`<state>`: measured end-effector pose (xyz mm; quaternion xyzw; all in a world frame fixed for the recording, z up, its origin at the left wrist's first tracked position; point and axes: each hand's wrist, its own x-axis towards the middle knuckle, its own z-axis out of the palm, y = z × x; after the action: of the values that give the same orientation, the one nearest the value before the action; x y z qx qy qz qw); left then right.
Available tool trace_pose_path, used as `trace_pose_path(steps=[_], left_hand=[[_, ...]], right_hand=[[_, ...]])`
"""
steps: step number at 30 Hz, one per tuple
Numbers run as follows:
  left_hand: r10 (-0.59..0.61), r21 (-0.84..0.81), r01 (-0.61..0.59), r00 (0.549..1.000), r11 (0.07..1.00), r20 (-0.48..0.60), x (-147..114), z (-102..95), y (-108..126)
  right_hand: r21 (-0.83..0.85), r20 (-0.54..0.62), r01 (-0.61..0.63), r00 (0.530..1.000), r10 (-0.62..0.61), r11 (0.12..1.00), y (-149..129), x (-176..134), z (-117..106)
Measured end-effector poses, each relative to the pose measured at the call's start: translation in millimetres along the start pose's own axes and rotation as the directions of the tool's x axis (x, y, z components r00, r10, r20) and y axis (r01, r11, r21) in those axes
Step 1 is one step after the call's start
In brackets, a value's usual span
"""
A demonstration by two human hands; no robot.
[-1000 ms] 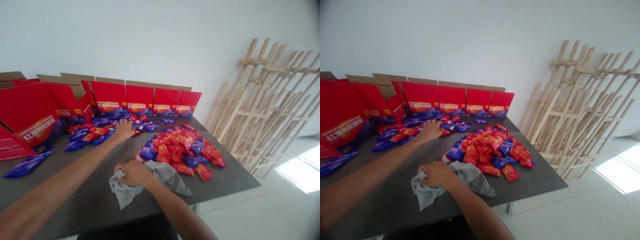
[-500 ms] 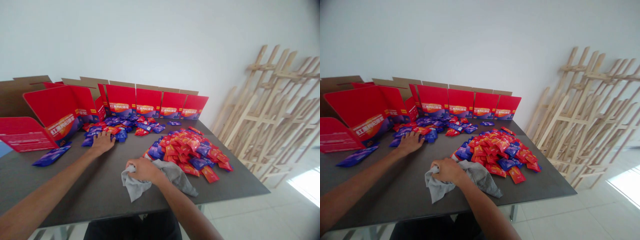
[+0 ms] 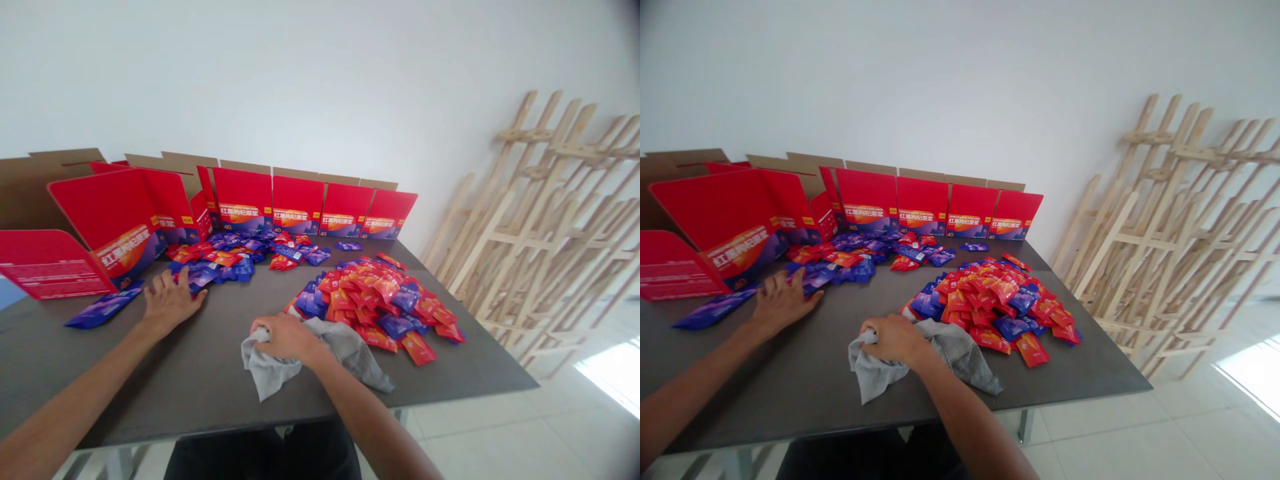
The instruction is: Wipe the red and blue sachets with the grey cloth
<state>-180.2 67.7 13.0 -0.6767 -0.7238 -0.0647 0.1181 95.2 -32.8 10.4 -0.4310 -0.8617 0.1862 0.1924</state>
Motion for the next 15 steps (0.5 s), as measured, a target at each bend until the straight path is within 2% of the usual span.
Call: trace_pose_path(steps=[2,4,11,15], left_hand=[[-0.023,-0.035,0.027,0.992,0.999,0.122,4,-1.5,-4],[-0.012,-0.026,0.016,0.988,1.0,0.157,4,-2.5,-6],[-0.001,0.064,0.006,0.996,0.998,-0.084,-17,-2.4,-8],[0.045,0.017,-0.043,0.992,0.999,-0.117,-22,-14.7,-9]], right_hand=[[0.011,0.001,0.003,1.0,-0.003,1.0,1,0,0],[0.019,-0.001,0.009,1.0,-0.009,1.0,1,0,0],[0.021,0.002,-0.016,1.0,0.016,1.0,1,0,1],[0.011,-0.004,0.002,1.0,-0.001,1.0,3,1,4]])
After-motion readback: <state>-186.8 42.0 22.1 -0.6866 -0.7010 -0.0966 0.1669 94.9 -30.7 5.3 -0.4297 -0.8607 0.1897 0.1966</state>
